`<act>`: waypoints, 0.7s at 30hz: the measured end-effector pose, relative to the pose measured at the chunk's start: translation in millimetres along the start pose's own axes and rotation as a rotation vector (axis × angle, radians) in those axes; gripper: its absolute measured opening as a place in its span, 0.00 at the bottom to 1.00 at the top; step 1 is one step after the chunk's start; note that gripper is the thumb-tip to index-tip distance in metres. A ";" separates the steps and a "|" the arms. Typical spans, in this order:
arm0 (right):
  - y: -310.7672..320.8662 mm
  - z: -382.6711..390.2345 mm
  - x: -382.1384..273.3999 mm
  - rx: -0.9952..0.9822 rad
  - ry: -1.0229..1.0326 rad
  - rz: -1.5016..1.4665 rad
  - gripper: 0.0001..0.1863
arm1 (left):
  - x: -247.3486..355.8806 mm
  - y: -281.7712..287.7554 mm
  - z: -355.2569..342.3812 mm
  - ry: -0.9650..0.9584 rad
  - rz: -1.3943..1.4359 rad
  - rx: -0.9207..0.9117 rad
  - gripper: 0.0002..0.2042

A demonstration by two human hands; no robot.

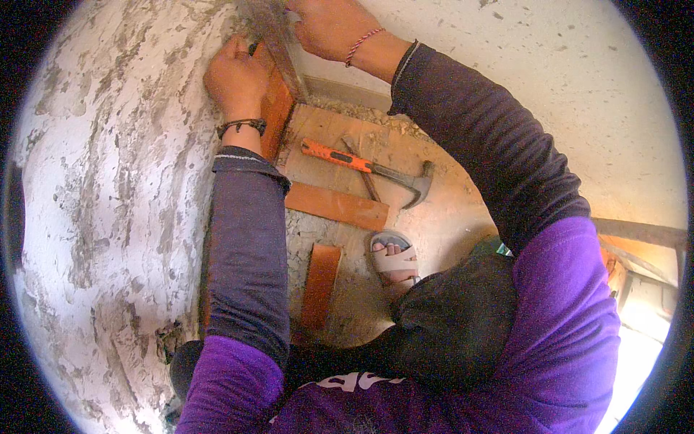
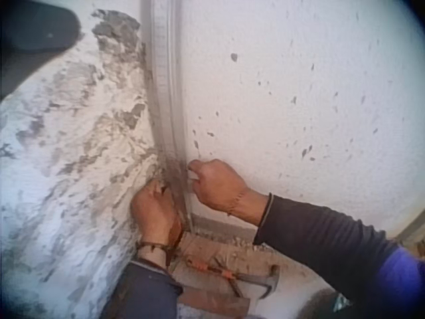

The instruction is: The person secures a plastic conduit to a wall using a string and a hammer. They wrap the string around the conduit and wall, then use the hammer to drive the string into place.

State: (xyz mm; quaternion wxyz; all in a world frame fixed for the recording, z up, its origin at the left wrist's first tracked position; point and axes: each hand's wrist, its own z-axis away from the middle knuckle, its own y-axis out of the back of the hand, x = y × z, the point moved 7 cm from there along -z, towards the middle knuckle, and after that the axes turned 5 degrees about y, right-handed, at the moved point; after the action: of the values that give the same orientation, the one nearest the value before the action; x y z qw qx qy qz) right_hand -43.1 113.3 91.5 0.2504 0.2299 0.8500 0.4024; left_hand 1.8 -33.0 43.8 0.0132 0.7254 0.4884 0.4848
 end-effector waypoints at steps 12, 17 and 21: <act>-1.4 -19.1 -3.8 0.042 0.093 0.167 0.06 | -5.8 -12.0 1.7 0.123 0.079 0.031 0.05; -1.6 -17.9 -10.5 0.053 0.161 0.106 0.06 | 1.9 -17.6 11.6 0.182 0.081 -0.005 0.07; 1.6 -16.2 -7.8 0.082 0.153 0.085 0.06 | 11.6 -24.2 15.6 0.098 0.097 0.020 0.09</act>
State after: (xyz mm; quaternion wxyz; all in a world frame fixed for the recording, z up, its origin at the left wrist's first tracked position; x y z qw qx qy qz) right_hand -46.7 100.4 103.6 0.1580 0.2442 0.8719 0.3939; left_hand -3.3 -4.9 31.6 -0.0414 0.7236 0.4575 0.5152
